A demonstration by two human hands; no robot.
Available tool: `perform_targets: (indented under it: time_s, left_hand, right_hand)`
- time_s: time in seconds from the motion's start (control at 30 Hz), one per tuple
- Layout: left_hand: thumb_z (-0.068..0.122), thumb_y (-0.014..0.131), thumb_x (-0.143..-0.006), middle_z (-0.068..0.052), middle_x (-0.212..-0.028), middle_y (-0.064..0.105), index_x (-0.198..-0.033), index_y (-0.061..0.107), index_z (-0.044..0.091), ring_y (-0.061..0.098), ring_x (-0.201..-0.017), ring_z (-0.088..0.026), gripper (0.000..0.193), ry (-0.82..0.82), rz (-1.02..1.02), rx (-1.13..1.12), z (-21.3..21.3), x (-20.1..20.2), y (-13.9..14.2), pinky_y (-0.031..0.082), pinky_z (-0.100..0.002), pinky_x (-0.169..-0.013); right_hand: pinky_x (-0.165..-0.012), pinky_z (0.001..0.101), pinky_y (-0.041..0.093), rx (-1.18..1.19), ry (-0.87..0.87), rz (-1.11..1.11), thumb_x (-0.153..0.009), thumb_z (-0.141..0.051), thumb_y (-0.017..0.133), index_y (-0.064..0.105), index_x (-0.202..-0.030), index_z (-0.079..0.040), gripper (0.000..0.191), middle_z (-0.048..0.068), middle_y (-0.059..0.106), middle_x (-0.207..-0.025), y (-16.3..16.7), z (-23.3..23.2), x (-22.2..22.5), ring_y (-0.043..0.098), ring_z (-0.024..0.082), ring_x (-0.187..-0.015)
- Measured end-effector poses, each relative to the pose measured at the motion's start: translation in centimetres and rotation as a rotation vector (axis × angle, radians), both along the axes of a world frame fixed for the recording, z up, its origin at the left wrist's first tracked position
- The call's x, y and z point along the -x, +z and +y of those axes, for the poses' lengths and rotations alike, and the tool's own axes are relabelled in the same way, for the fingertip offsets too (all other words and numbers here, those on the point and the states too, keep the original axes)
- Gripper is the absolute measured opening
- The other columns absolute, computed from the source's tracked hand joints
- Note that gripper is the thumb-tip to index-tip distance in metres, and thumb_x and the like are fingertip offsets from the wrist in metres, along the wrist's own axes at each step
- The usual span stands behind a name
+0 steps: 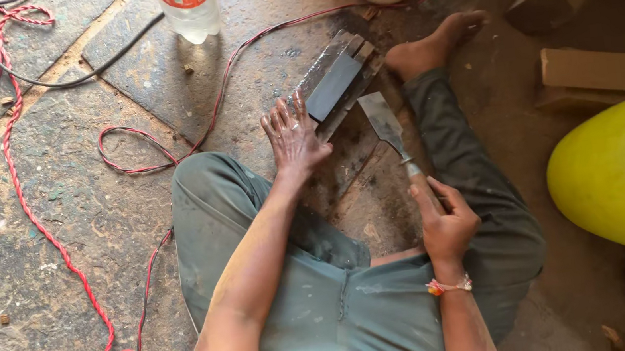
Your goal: The person sits on the floor and sharpens a chisel on a sharpening stone. They hold the stone steady with their left hand while moving the chisel back and forth with their right hand. The person occasionally pauses to inspect the blade edge.
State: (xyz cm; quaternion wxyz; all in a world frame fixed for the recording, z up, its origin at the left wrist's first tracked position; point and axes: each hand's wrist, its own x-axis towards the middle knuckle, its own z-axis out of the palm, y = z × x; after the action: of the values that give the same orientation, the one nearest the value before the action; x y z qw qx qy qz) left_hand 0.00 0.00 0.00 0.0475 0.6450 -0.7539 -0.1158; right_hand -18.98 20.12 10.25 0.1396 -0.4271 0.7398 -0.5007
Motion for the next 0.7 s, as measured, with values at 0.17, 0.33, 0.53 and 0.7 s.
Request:
perform_targets:
  time_s: [0.17,0.33,0.53,0.7]
  left_hand:
    - [0.062,0.081,-0.068,-0.039,-0.153,0.031,-0.160,0.005,-0.001,0.037,-0.138,-0.050,0.135,0.057,-0.022,-0.058,3.9,1.8,1.9,0.022,-0.063,-0.117]
    - [0.067,0.081,-0.069,-0.043,-0.137,0.042,-0.154,0.012,-0.005,0.045,-0.126,-0.056,0.131,0.126,0.200,0.172,9.1,3.9,3.6,0.027,-0.066,-0.108]
    - [0.052,0.072,-0.085,-0.026,-0.116,0.066,-0.154,0.038,0.006,0.063,-0.110,-0.036,0.090,0.018,0.583,-0.303,10.6,1.1,6.9,0.048,-0.051,-0.102]
    - [0.046,0.095,-0.047,-0.017,-0.154,0.041,-0.151,0.029,0.007,0.037,-0.144,-0.034,0.129,-0.473,0.039,0.047,0.6,0.4,7.0,0.018,-0.063,-0.123]
  right_hand:
    - [-0.072,0.0250,0.054,0.012,0.009,-0.019,-0.087,-0.015,0.086,0.076,-0.113,0.002,0.032,0.008,0.078,-0.094,1.0,0.0,-0.2,0.069,0.009,-0.080]
    - [-0.073,0.0250,0.054,0.039,0.046,0.038,-0.090,-0.014,0.086,0.076,-0.113,0.003,0.030,0.008,0.077,-0.096,0.3,0.3,0.5,0.068,0.009,-0.082]
    - [-0.060,0.0238,0.050,0.031,-0.117,-0.188,-0.090,-0.016,0.085,0.075,-0.114,0.002,0.032,0.003,0.073,-0.089,0.1,0.4,2.1,0.063,0.005,-0.071]
    - [-0.063,0.0219,0.046,0.080,-0.137,-0.139,-0.095,-0.015,0.085,0.075,-0.115,0.003,0.029,0.002,0.071,-0.083,-0.7,0.9,3.9,0.061,0.005,-0.068]
